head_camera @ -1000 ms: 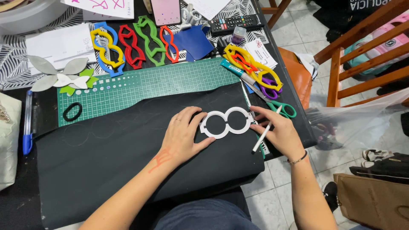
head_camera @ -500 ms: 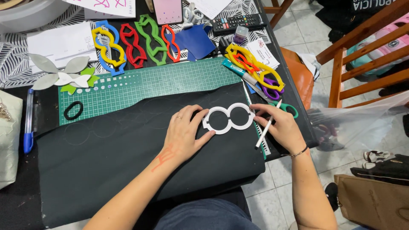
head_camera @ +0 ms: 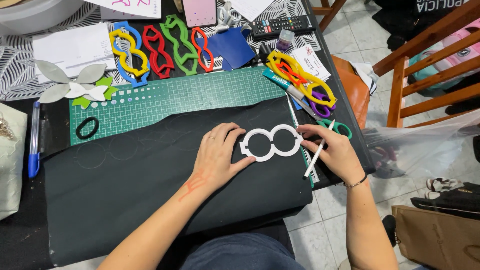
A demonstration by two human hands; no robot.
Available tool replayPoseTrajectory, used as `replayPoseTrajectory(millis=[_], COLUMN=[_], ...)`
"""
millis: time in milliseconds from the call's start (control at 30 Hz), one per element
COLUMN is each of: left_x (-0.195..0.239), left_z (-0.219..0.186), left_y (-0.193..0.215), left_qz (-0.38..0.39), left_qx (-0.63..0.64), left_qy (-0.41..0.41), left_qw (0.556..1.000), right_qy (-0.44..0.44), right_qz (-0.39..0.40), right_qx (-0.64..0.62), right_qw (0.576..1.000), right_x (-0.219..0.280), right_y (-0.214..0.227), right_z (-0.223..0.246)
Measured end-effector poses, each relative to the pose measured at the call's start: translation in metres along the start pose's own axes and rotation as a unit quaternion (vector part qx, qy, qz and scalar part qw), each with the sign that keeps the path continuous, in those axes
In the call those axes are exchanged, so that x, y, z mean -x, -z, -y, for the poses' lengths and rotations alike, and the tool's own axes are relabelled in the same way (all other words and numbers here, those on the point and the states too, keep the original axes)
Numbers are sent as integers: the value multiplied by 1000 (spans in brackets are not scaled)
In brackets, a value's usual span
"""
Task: Tracing a template onto a foam sheet and cutting it out with scissors
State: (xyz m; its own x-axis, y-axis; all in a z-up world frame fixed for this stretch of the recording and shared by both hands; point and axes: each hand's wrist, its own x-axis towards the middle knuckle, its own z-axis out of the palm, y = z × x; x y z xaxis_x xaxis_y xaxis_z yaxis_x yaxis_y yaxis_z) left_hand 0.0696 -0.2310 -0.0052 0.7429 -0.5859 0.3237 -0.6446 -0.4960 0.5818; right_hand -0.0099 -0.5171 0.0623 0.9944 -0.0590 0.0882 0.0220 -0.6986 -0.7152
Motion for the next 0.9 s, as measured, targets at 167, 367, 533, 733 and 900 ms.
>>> replayPoseTrajectory(millis=[167, 367, 533, 733, 900], left_x=[0, 1, 2, 1, 1], left_z=[-1, -2, -1, -2, -2], left_y=[0, 2, 0, 0, -1], left_qz=[-4, 3, -1, -1, -4], left_qx=[8, -3, -4, -7, -14], left_qy=[10, -7, -12, -9, -10], left_qw=[1000, 1000, 1000, 1000, 1000], right_qy=[-4, -3, -7, -10, 3], right_qz=[3, 7, 15, 20, 24], right_qx=[1, 4, 5, 10, 24], right_qw=[1000, 1000, 1000, 1000, 999], right_x=[0, 0, -2, -4, -5], right_y=[0, 2, 5, 7, 8], right_z=[-1, 0, 4, 5, 5])
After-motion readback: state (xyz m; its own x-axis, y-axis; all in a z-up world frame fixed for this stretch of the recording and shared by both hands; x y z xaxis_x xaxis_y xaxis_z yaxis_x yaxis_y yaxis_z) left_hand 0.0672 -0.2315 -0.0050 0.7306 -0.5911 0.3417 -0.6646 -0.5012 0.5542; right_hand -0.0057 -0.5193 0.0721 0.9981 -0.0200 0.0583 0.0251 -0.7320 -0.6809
